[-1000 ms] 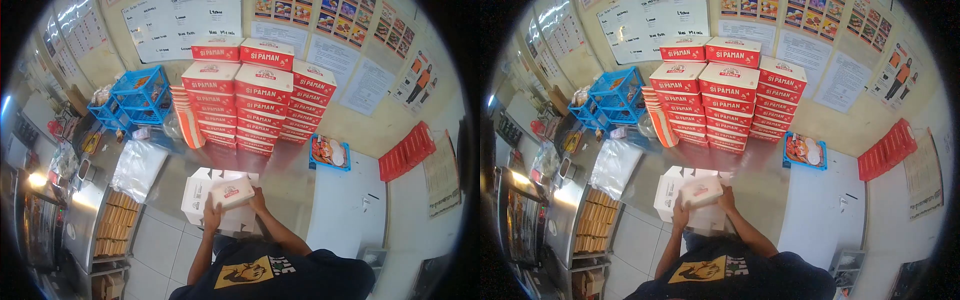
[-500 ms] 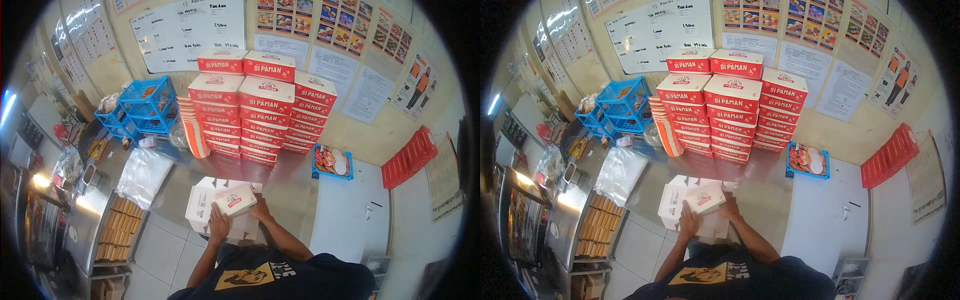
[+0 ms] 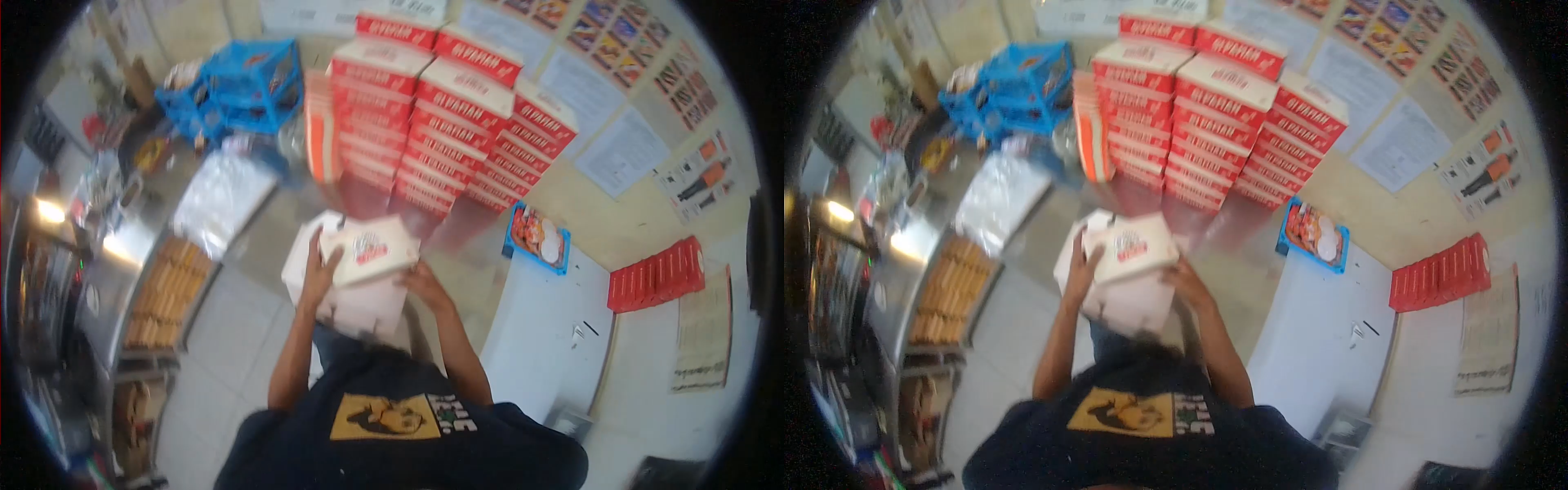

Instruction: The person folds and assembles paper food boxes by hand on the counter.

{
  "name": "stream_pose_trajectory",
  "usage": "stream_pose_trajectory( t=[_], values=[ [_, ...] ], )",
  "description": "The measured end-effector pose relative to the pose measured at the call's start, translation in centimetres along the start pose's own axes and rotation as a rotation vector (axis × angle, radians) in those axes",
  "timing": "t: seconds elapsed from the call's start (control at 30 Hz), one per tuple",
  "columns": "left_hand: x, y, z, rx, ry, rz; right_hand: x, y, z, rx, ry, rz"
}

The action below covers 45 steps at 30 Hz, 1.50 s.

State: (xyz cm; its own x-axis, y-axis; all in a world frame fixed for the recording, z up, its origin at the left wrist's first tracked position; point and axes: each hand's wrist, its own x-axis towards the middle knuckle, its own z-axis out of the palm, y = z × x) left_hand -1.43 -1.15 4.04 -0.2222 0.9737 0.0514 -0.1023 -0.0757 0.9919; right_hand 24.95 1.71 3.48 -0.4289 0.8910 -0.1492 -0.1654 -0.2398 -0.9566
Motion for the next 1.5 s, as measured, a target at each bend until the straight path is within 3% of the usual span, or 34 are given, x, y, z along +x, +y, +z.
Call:
stream_pose_trajectory(
  t=[0.07, 0.13, 0.27, 0.37, 0.43, 0.47, 0.53, 0.6, 0.67, 0.9, 1.03, 1.2, 1.27, 1.33, 1.37, 1.4, 1.43, 1.5],
  values=[
    [-0.5, 1.9, -0.1, 0.303, -0.067, 0.081, -0.1, -0.3, 0.8, 0.075, 0.054, 0.026],
    [-2.0, 6.1, 1.3, 0.103, -0.138, -0.068, 0.1, -0.2, 0.6, 0.334, 0.145, -0.126],
    [-2.7, 7.0, 2.7, -0.180, -0.145, -0.045, -0.4, -1.9, 2.5, 0.494, 0.261, -0.193],
    [-2.7, 7.5, 2.9, -0.083, -0.119, -0.119, -0.7, -3.5, 2.4, 0.294, 0.355, -0.233],
    [-2.8, 9.1, 2.6, 0.634, 0.028, 0.381, -1.8, -6.5, 2.9, -0.136, 0.272, -0.341],
    [-2.5, 9.6, 2.7, 0.633, 0.015, 0.379, -2.2, -8.0, 3.6, -0.133, 0.285, -0.339],
    [-2.2, 10.8, 3.0, 0.641, -0.386, 0.432, -3.6, -11.1, 5.2, -0.717, 0.118, -0.394],
    [-2.3, 11.8, 4.4, 0.694, -0.412, 0.378, -4.5, -12.8, 6.6, -0.673, 0.126, -0.336],
    [-1.6, 11.3, 4.1, 0.551, -0.408, 0.353, -4.7, -13.5, 6.7, -0.681, 0.076, -0.353],
    [-2.7, 12.4, 6.6, 0.722, -0.329, 0.375, -4.7, -12.6, 6.4, -0.741, 0.207, -0.411],
    [-2.5, 13.0, 6.7, 0.654, -0.353, 0.388, -4.8, -13.4, 6.7, -0.642, 0.229, -0.423],
    [-3.3, 13.9, 8.6, 0.909, -0.327, 0.422, -3.5, -12.3, 7.4, -0.695, 0.313, -0.499],
    [-3.9, 14.6, 8.8, 0.883, -0.388, 0.398, -2.9, -12.5, 7.9, -0.638, 0.550, -0.632],
    [-3.6, 14.2, 8.2, 0.579, -0.299, 0.342, -2.6, -13.1, 7.0, -0.589, 0.636, -0.676],
    [-2.6, 13.6, 8.0, 0.279, -0.211, 0.455, -2.8, -13.6, 6.7, -0.459, 0.559, -0.649],
    [-2.7, 13.4, 7.8, -0.009, -0.186, 0.303, -3.0, -14.1, 6.3, -0.330, 0.481, -0.622],
    [-2.5, 13.2, 7.8, 0.020, -0.212, 0.293, -3.2, -14.2, 5.6, -0.558, 0.357, -0.690],
    [-2.4, 13.1, 8.0, 0.043, -0.238, 0.284, -3.5, -13.5, 6.5, -0.465, 0.354, -0.679]
  ],
)
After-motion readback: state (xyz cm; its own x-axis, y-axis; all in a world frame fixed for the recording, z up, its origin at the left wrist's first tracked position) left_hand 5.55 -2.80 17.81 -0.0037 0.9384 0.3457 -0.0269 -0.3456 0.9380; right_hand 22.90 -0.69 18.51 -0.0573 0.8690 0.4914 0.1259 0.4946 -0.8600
